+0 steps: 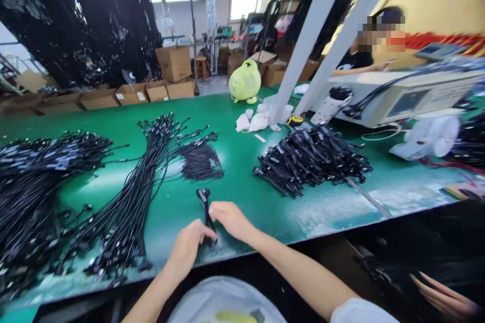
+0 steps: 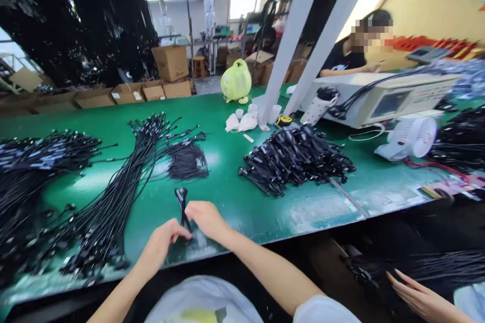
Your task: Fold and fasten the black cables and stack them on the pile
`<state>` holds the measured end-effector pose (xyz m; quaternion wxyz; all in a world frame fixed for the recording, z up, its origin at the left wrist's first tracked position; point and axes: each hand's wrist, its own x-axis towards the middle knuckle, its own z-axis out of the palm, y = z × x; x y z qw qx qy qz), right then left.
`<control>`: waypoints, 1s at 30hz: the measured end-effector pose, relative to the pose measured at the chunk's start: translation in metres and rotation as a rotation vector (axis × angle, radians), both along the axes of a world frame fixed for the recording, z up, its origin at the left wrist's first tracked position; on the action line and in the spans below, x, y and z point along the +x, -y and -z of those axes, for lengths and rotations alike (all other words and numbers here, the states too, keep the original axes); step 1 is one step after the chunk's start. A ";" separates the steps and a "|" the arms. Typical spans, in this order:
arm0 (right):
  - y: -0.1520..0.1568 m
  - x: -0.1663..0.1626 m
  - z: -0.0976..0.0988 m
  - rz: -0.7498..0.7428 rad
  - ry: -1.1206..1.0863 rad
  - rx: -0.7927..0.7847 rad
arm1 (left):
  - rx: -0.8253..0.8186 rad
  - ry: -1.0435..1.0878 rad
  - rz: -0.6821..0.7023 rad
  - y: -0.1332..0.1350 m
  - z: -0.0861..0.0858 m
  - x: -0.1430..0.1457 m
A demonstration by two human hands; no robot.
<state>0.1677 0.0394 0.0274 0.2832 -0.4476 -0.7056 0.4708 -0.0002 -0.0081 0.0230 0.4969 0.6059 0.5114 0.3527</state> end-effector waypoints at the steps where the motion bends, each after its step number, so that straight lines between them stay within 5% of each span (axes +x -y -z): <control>1: 0.000 0.000 -0.003 -0.012 -0.019 -0.003 | -0.073 0.022 -0.009 0.000 0.004 0.002; 4: 0.006 -0.006 -0.008 -0.097 -0.161 -0.094 | -0.203 0.215 -0.133 -0.003 0.016 0.002; 9: 0.016 -0.016 0.008 -0.266 -0.501 -0.753 | -0.230 0.470 -0.102 0.003 0.005 -0.007; 11: 0.017 -0.017 0.013 -0.286 -0.518 -0.856 | -0.212 0.496 -0.060 0.007 -0.002 -0.005; 14: 0.019 -0.013 0.010 -0.186 -0.337 -0.591 | -0.220 0.546 -0.061 0.008 -0.002 -0.001; 17: 0.022 -0.003 -0.006 -0.033 -0.002 0.025 | -0.217 0.553 -0.193 0.001 0.007 -0.001; 20: 0.020 0.005 -0.022 0.072 0.246 0.555 | -0.161 0.311 -0.241 -0.004 0.013 -0.004; 22: 0.014 0.006 -0.025 -0.019 0.392 0.774 | -0.036 0.012 -0.169 -0.004 0.013 -0.005; 26: -0.003 0.008 -0.014 -0.314 0.635 0.882 | 0.234 -0.421 0.046 -0.007 0.007 -0.014; 30: -0.009 0.020 -0.003 -0.128 0.628 0.931 | 0.197 -0.216 0.024 -0.015 0.006 -0.031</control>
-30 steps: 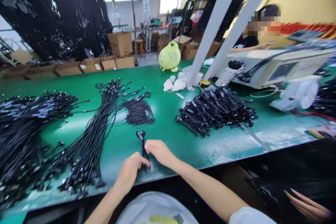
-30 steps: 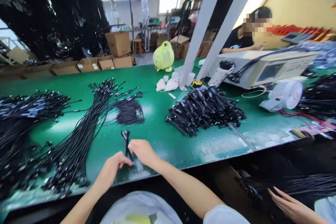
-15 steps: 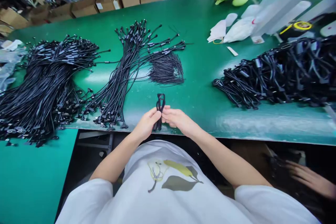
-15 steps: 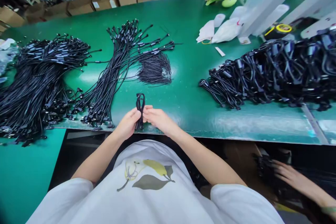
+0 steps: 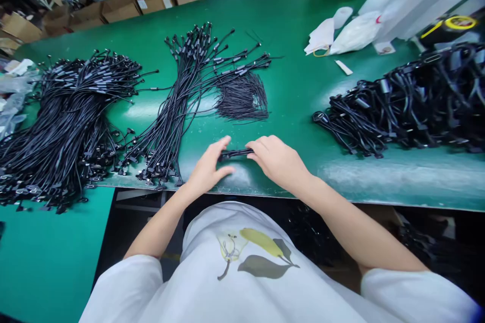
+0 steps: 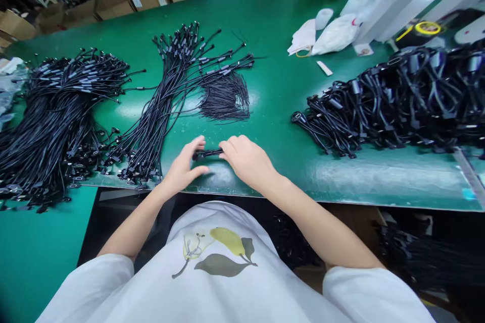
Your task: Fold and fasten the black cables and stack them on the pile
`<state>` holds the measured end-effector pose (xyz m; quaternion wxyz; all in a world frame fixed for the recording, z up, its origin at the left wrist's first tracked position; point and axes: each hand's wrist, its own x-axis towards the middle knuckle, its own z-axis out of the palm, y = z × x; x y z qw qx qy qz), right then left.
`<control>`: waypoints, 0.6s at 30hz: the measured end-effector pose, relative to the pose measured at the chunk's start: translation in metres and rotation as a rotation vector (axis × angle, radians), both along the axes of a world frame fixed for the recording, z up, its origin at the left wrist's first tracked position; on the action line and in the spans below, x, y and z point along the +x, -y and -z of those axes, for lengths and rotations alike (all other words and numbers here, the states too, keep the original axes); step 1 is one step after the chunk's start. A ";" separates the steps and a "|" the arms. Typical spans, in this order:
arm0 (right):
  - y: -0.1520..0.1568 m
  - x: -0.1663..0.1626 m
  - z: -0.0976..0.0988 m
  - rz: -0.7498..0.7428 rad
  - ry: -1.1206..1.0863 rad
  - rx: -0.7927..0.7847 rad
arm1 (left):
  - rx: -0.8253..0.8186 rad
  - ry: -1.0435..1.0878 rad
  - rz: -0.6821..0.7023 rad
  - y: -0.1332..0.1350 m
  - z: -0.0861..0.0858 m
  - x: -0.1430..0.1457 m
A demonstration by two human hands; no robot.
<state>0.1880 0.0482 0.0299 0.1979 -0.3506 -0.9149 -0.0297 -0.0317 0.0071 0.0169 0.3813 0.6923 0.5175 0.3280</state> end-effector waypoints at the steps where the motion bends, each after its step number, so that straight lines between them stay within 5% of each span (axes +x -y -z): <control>1: 0.000 0.003 0.002 0.037 -0.052 0.023 | -0.062 0.107 -0.054 -0.002 0.001 -0.003; 5: 0.002 0.006 0.010 0.105 -0.098 0.031 | -0.290 0.342 -0.176 -0.007 0.002 -0.005; 10: -0.002 -0.003 0.017 0.147 0.077 0.095 | -0.286 0.331 -0.227 -0.013 0.006 0.005; 13: -0.003 -0.006 0.015 0.175 0.047 0.130 | -0.164 0.232 -0.232 -0.016 0.007 0.007; 18: -0.003 -0.007 0.014 0.149 -0.026 0.153 | 0.260 -0.174 -0.189 -0.020 -0.003 0.007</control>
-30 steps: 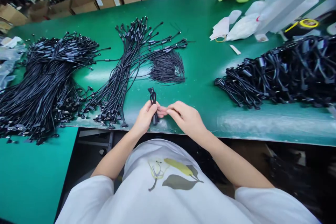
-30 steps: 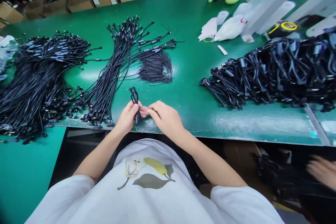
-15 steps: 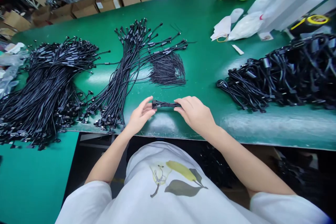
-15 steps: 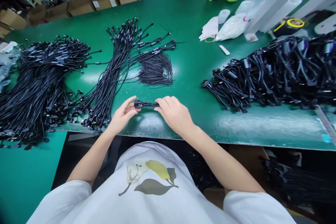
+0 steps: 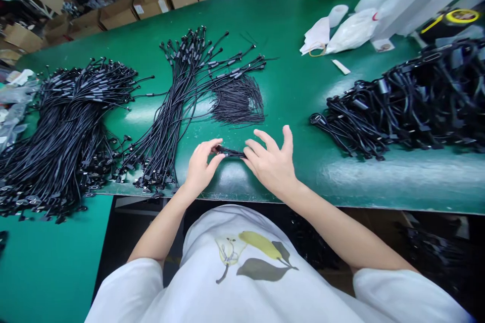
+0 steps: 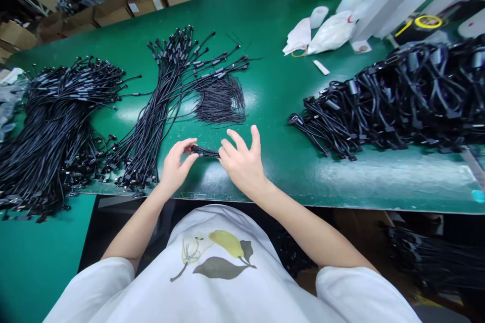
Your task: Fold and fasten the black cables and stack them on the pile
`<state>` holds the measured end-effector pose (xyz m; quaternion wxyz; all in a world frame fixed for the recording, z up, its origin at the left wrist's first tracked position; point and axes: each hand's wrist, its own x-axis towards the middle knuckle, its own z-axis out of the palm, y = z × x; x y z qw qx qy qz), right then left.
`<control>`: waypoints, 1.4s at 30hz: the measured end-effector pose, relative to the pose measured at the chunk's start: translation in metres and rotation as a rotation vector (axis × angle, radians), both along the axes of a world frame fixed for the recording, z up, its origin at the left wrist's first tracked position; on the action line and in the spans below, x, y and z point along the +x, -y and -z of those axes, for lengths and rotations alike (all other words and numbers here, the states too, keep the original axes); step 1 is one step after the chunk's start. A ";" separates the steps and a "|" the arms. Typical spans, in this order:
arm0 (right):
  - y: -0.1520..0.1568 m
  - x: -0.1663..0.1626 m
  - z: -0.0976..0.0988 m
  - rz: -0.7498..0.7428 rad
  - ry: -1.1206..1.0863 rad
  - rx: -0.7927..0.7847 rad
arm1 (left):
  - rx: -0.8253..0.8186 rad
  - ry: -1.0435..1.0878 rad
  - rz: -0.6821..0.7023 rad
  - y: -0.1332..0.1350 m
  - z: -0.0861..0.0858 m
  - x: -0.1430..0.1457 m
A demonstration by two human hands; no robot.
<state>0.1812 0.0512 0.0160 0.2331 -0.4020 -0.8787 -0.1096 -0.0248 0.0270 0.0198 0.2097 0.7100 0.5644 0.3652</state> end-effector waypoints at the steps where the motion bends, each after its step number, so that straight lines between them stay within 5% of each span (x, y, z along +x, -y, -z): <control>1: -0.001 0.000 0.001 -0.013 0.006 -0.005 | 0.078 -0.102 0.014 -0.001 -0.003 0.001; 6: 0.000 0.001 0.007 -0.025 0.052 -0.051 | 0.371 -0.390 -0.147 -0.004 -0.015 0.010; 11: 0.008 -0.007 0.003 0.132 -0.034 -0.055 | 0.473 -0.296 -0.220 -0.008 -0.019 0.021; 19: 0.003 -0.031 0.006 0.059 0.139 -0.331 | -0.175 0.704 -0.232 -0.018 -0.004 0.044; 22: 0.002 -0.032 0.012 0.093 0.048 -0.432 | -0.232 0.830 -0.218 -0.014 0.001 0.045; 29: 0.004 -0.024 0.012 0.156 -0.099 -0.292 | -0.316 0.604 -0.044 0.008 0.000 0.036; 36: 0.009 -0.013 0.003 -0.055 -0.039 -0.593 | -0.279 0.129 0.263 0.012 -0.021 0.008; 42: 0.014 -0.017 0.005 0.036 -0.012 -0.429 | 0.060 -0.216 0.088 0.009 -0.021 0.016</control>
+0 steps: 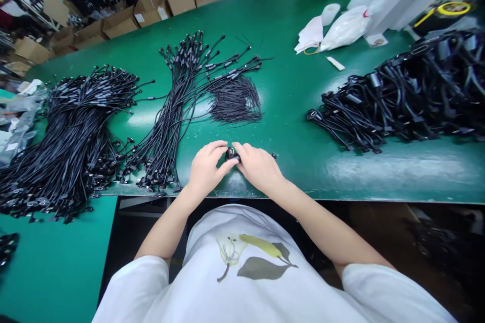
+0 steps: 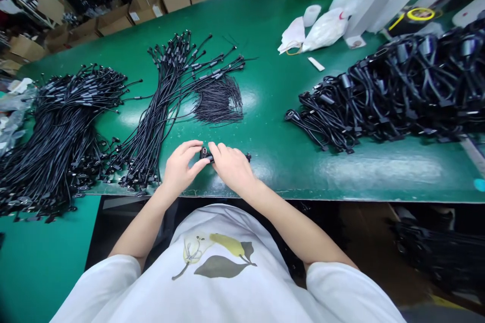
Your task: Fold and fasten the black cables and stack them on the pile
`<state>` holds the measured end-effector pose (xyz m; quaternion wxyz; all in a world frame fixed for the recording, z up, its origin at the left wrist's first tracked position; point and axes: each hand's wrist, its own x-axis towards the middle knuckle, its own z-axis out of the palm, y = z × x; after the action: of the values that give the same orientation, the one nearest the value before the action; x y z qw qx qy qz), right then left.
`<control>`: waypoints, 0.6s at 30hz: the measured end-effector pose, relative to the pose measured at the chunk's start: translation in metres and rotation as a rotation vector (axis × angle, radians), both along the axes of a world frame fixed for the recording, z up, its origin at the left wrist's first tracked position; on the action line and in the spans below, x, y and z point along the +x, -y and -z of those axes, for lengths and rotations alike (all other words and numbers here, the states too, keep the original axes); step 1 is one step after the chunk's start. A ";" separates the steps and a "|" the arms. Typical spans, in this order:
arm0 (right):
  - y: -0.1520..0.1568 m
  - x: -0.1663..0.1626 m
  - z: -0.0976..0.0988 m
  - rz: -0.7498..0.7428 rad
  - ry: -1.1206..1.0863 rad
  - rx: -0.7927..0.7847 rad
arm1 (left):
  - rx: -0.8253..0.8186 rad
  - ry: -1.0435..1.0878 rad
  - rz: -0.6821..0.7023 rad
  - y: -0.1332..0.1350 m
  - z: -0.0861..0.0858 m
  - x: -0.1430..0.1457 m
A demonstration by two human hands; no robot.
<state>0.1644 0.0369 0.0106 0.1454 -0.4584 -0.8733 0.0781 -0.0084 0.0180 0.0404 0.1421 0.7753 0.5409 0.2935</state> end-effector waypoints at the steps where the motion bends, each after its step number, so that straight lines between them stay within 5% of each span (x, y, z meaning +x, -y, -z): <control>1: 0.002 -0.001 0.000 -0.016 -0.052 -0.013 | 0.046 -0.026 -0.033 -0.001 0.001 0.003; 5: 0.006 -0.002 0.002 -0.116 -0.280 -0.082 | 0.137 -0.057 -0.133 -0.006 0.006 0.010; 10: 0.006 -0.003 0.012 -0.108 -0.215 0.070 | 0.093 0.056 -0.157 -0.005 0.014 0.017; 18: 0.001 0.001 0.011 -0.019 -0.166 0.210 | -0.333 0.811 -0.007 0.001 0.022 0.037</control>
<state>0.1656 0.0358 -0.0007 0.2638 -0.4245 -0.8658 0.0256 0.0285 0.0172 0.0187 0.4650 0.5621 0.4837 0.4836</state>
